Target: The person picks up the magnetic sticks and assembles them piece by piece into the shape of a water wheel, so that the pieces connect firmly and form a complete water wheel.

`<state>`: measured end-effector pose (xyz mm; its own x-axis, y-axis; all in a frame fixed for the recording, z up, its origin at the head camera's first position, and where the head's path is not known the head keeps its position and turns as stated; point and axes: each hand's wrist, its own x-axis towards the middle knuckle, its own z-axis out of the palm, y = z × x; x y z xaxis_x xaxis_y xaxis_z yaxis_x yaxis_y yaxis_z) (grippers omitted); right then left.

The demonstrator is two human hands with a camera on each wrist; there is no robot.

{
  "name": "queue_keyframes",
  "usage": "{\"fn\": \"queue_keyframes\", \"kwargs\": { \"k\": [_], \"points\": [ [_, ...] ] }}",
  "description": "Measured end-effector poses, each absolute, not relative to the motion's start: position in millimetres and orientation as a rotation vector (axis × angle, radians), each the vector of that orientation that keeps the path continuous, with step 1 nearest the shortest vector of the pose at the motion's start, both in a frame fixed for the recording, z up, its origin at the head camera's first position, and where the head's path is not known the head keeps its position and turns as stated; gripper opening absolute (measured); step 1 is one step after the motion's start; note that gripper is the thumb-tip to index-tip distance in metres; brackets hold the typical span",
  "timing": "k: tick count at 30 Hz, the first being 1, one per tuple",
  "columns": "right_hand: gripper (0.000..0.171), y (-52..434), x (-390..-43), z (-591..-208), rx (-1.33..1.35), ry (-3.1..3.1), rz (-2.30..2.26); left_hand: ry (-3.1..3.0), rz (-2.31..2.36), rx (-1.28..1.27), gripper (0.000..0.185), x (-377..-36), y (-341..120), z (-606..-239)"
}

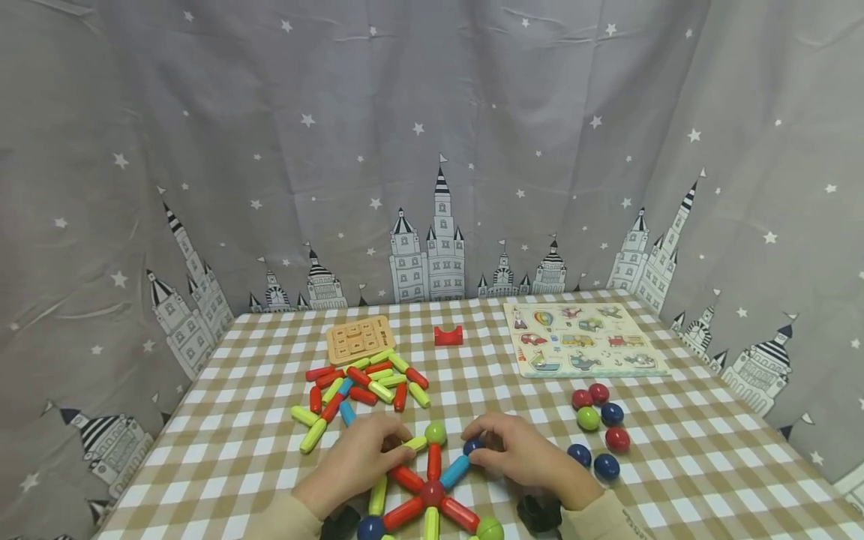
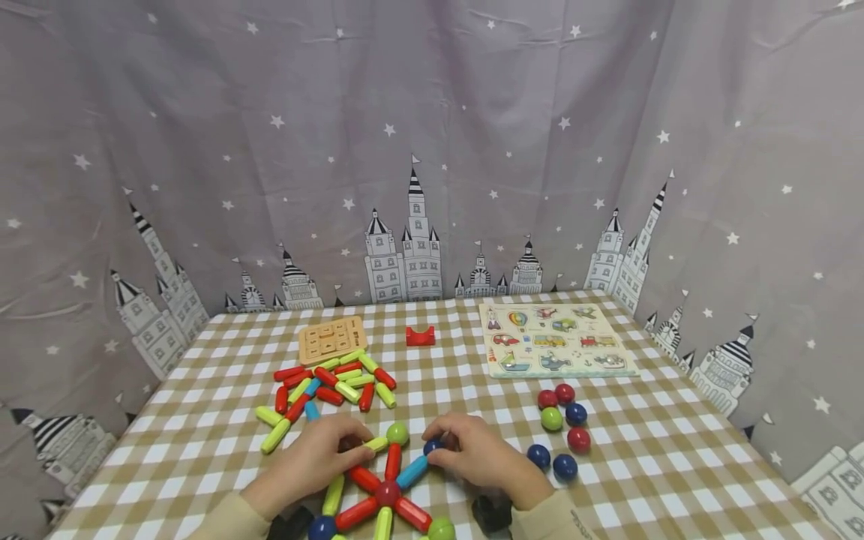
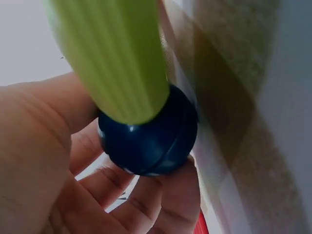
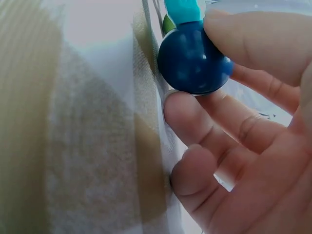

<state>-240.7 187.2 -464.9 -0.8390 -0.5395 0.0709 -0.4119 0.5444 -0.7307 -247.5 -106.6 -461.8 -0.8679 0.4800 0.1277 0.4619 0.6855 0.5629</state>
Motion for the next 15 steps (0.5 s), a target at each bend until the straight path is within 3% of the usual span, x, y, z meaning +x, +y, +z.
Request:
{"fn": "queue_keyframes", "kwargs": {
  "k": [5,10,15],
  "points": [
    [0.030,189,-238,-463,-0.805,2.621,-1.169,2.875,0.923,0.801,0.008,-247,-107,-463],
    [0.045,194,-234,-459,-0.726,2.584,-1.242,2.913,0.854,0.576,0.018,-241,-107,-460],
    [0.034,197,-236,-458,-0.774,2.508,-1.215,2.909,0.816,0.367,0.037,-231,-107,-454]
  ]
}}
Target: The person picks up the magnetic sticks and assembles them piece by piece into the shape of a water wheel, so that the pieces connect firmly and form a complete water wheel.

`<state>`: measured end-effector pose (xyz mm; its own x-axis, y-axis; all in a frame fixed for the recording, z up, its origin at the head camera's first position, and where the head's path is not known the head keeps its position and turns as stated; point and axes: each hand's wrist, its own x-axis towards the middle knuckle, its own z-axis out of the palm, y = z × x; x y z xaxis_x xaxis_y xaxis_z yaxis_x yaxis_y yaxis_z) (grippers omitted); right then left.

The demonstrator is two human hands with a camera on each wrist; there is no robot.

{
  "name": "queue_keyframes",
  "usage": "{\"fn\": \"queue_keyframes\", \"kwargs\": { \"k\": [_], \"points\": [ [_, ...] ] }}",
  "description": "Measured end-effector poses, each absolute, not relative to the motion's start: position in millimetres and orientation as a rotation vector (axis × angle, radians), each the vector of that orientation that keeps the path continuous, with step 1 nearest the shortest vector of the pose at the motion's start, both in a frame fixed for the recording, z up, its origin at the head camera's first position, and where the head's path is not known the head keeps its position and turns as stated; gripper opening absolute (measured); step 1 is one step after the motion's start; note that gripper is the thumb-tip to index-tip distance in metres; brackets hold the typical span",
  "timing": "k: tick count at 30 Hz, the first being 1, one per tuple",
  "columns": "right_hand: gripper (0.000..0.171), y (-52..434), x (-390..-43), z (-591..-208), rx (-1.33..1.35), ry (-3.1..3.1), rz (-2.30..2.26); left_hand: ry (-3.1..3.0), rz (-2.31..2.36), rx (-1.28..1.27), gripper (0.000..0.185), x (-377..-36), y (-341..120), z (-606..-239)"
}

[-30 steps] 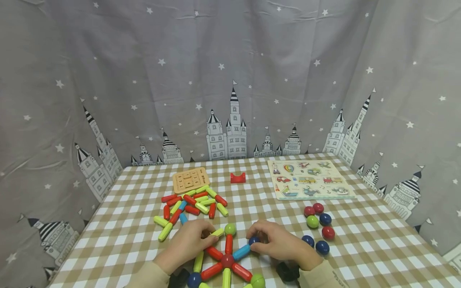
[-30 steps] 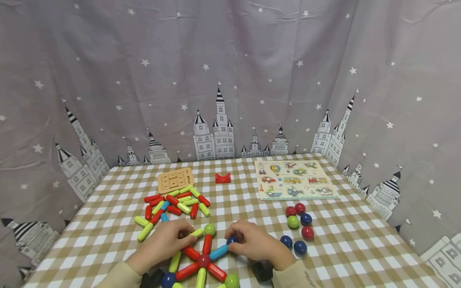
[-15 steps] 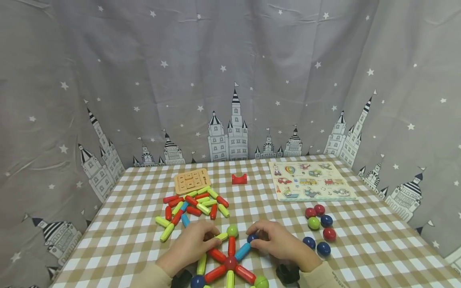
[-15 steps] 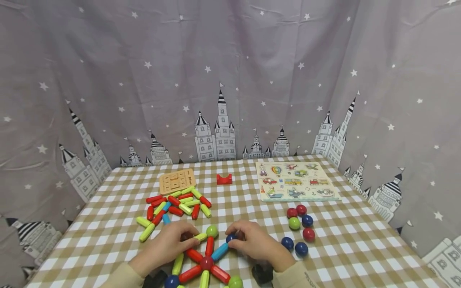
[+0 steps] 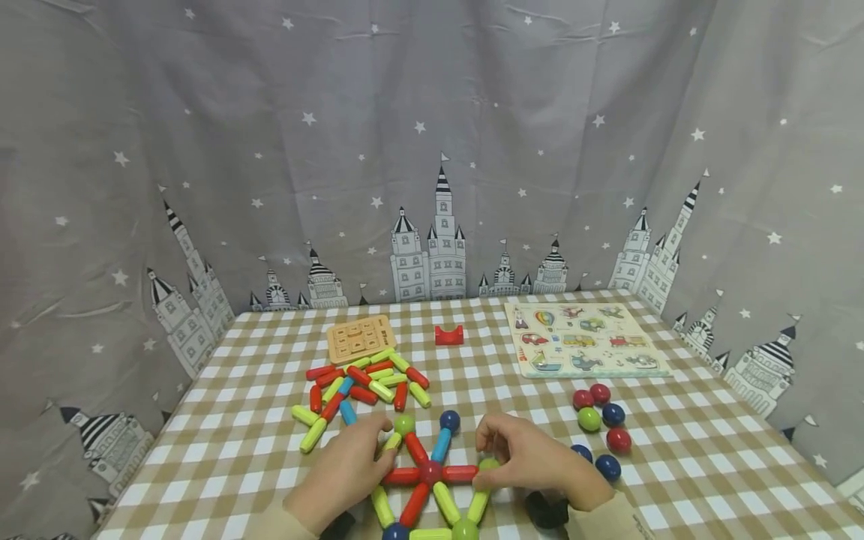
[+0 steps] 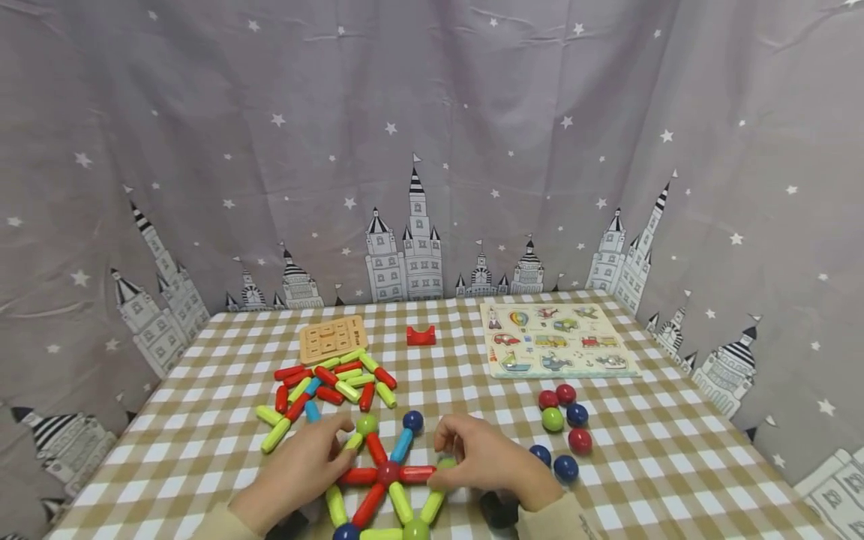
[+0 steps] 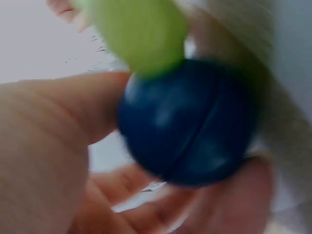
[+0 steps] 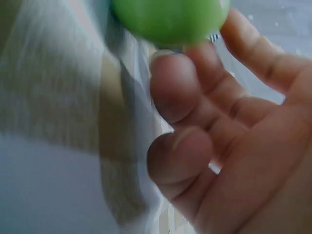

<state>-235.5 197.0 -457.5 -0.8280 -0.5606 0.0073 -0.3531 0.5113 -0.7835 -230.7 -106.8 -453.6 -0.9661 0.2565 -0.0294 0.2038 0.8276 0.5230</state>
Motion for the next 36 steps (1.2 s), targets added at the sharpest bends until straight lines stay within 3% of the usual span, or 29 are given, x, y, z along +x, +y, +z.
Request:
{"fn": "queue_keyframes", "kwargs": {
  "k": [4,6,8,13,16,28,36],
  "points": [
    [0.021,199,-238,-458,-0.812,2.529,-1.173,2.887,0.820,0.377,0.067,-219,-111,-451],
    [0.017,200,-239,-459,-0.807,2.535,-1.161,2.857,0.848,0.406,0.073,-217,-115,-450],
    [0.016,199,-240,-459,-0.811,2.533,-1.146,2.838,0.877,0.389,0.067,-217,-121,-447],
    [0.015,199,-241,-460,-0.852,2.512,-1.157,3.046,0.852,0.246,0.027,-228,-140,-443],
    [0.014,201,-241,-460,-0.872,2.486,-1.186,3.160,0.819,0.212,0.016,-236,-150,-448],
    [0.010,199,-241,-458,-0.823,2.471,-1.277,3.219,0.785,0.184,0.023,-250,-148,-462],
    [0.009,194,-241,-463,-0.797,2.486,-1.242,3.315,0.535,0.302,0.042,-248,-154,-470]
  ]
}}
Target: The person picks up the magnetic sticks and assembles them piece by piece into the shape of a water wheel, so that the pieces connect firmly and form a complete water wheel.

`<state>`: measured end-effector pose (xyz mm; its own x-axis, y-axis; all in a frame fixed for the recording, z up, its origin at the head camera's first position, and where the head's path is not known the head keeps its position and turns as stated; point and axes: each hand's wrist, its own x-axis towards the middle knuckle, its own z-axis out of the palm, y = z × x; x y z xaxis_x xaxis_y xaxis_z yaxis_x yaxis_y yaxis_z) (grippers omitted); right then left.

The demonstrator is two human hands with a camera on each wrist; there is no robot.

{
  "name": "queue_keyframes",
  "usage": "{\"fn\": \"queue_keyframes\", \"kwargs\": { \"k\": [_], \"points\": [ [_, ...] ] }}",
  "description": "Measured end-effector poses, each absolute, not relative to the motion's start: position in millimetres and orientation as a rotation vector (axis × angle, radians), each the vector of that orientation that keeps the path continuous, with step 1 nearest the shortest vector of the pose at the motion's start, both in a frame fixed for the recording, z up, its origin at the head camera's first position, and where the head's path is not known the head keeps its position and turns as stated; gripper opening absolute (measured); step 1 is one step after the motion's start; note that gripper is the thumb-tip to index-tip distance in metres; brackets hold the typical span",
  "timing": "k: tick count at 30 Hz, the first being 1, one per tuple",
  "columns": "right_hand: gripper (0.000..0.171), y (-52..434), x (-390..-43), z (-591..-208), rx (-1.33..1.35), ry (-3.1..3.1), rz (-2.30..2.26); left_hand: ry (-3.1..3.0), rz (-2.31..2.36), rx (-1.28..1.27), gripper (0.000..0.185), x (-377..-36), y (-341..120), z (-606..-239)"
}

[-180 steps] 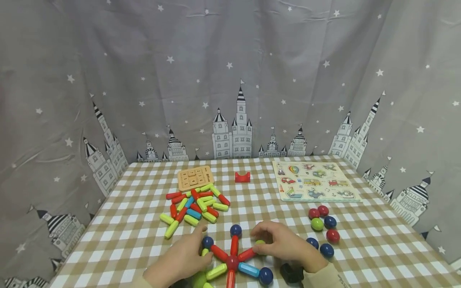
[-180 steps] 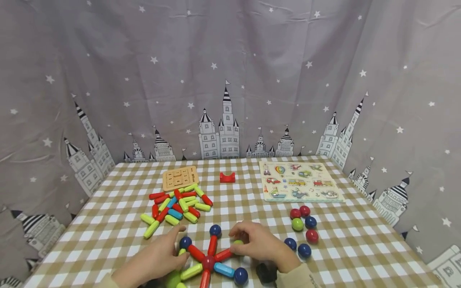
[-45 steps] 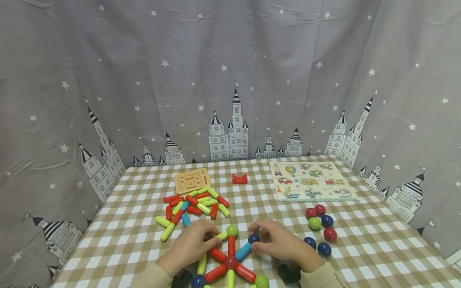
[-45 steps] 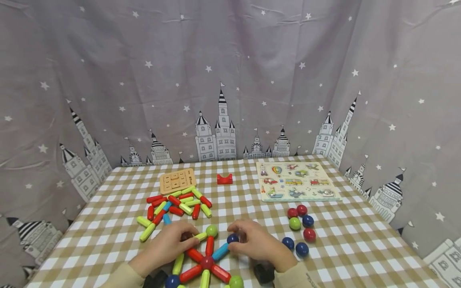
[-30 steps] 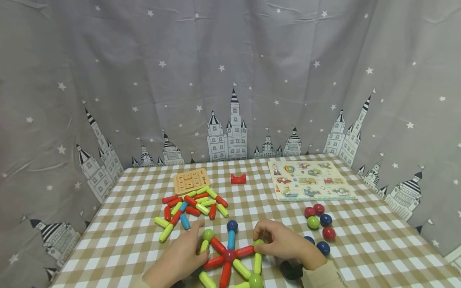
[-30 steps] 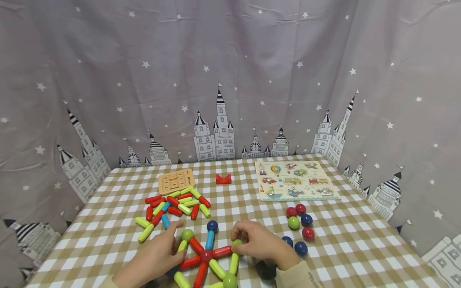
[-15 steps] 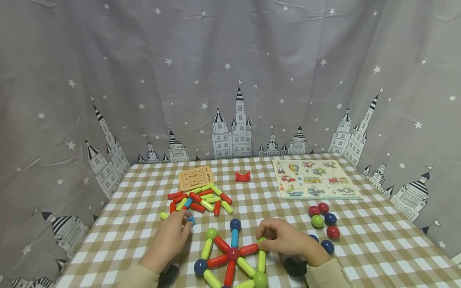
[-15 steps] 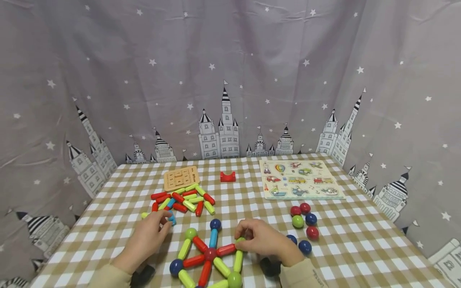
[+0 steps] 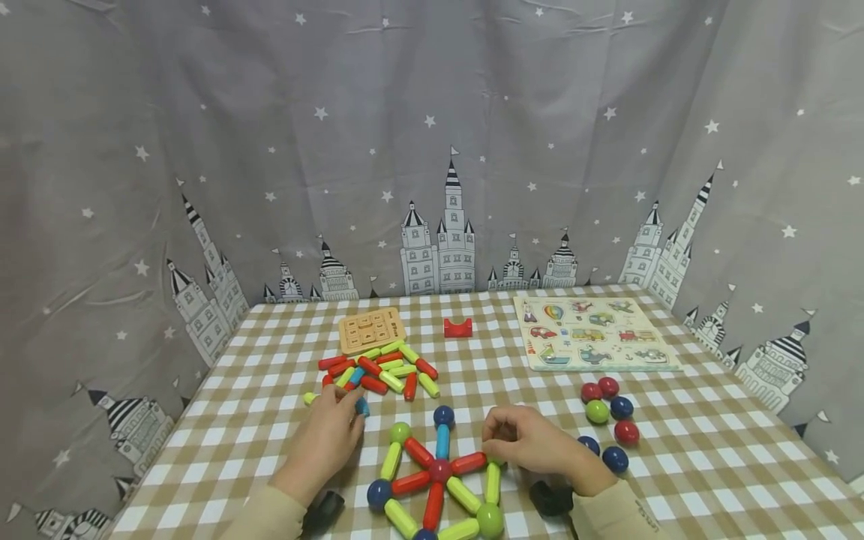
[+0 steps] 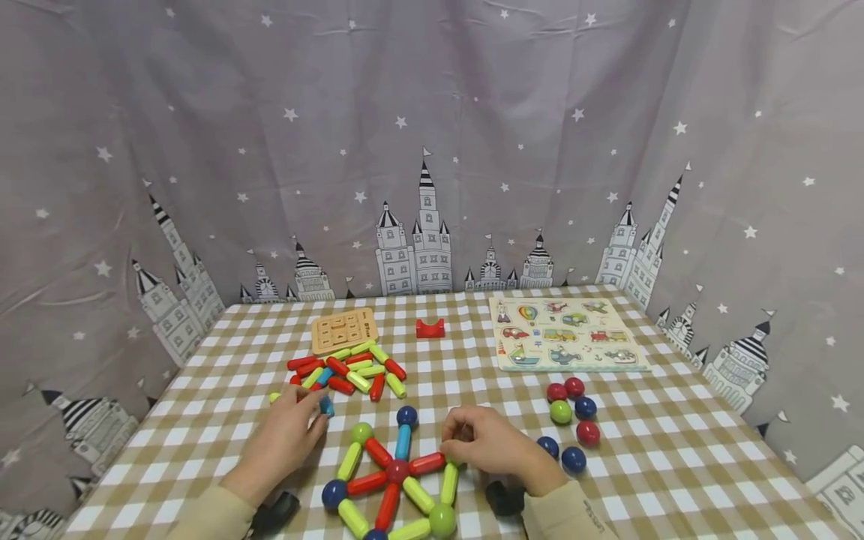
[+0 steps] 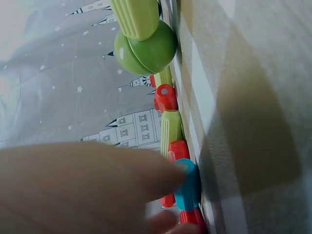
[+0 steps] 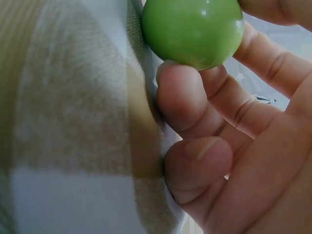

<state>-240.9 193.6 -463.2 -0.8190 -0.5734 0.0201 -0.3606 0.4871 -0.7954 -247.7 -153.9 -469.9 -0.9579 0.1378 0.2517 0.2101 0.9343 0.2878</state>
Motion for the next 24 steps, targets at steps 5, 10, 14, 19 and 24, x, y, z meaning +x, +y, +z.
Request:
{"fn": "queue_keyframes", "kwargs": {
  "k": [5,10,14,19,24],
  "points": [
    [0.007,195,-244,-461,-0.801,2.500,-1.232,-2.865,-0.324,-0.355,0.032,-249,-152,-474],
    [0.006,197,-245,-460,-0.789,2.499,-1.228,-2.878,-0.405,-0.350,0.014,-253,-147,-471],
    [0.010,197,-244,-460,-0.785,2.482,-1.240,-2.834,-0.696,-0.351,0.021,-253,-139,-463],
    [0.007,195,-243,-464,-0.769,2.471,-1.240,-2.827,-1.133,-0.322,0.025,-253,-117,-446],
    [0.006,193,-242,-465,-0.759,2.480,-1.232,-2.904,-1.215,-0.372,0.030,-258,-101,-436]
  ]
}}
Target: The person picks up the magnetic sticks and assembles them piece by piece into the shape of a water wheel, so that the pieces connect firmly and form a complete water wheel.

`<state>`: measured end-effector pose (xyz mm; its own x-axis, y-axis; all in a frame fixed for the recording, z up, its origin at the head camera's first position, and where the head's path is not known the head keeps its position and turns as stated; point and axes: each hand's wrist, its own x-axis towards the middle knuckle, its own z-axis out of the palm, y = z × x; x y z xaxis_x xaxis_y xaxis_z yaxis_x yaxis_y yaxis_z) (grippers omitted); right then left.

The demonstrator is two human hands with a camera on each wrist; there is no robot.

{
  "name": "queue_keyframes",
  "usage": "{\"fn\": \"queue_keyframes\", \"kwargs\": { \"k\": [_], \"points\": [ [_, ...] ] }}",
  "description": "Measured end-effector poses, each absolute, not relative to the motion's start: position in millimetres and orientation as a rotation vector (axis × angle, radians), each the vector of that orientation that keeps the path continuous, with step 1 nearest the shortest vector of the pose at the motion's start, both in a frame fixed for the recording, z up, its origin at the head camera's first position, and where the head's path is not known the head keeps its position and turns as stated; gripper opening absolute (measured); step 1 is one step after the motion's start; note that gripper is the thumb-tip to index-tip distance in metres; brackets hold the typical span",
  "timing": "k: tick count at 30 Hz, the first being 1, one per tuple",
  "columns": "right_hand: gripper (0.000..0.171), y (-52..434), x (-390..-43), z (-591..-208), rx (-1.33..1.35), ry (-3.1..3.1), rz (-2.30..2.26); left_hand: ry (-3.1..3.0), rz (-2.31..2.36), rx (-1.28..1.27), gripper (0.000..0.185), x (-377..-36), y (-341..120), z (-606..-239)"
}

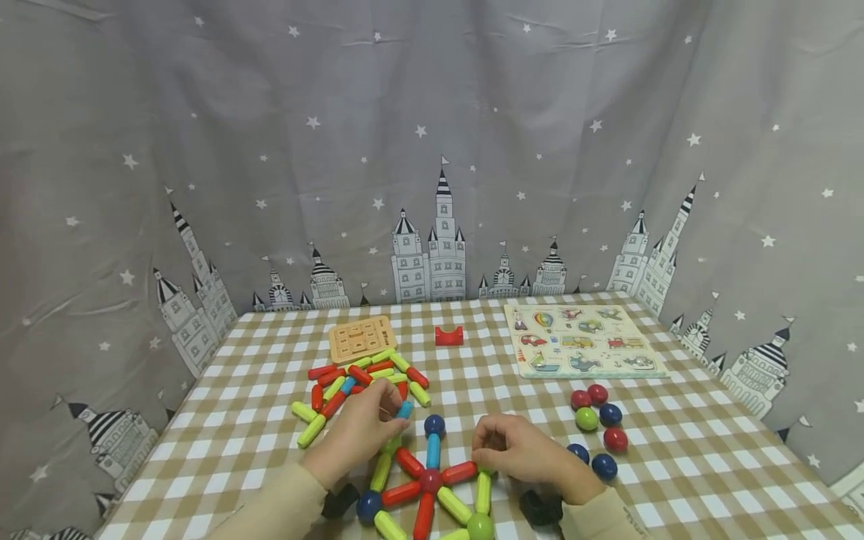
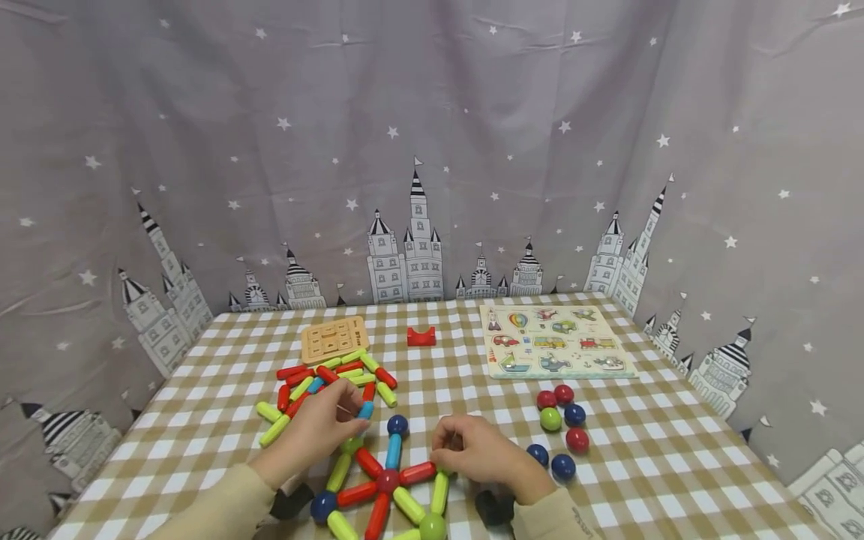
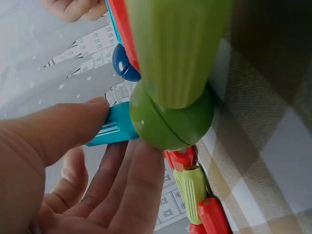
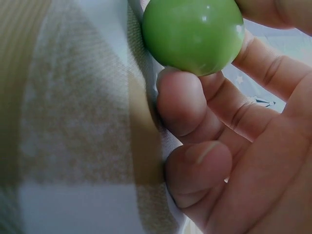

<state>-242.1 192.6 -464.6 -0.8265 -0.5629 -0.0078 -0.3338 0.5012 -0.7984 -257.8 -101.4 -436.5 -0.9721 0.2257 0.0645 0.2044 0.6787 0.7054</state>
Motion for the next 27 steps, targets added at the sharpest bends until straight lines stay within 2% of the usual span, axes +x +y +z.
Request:
{"fn": "queue_keyframes", "kwargs": {
  "k": [11,24,27],
  "points": [
    [0.006,191,-242,-462,-0.724,2.475,-1.230,2.790,0.909,0.699,0.025,-266,-93,-428],
    [0.005,192,-245,-466,-0.729,2.461,-1.234,2.692,0.633,0.902,0.025,-268,-84,-421],
    [0.010,194,-245,-466,-0.761,2.493,-1.203,2.684,0.624,0.908,0.024,-268,-83,-423]
  ]
}}
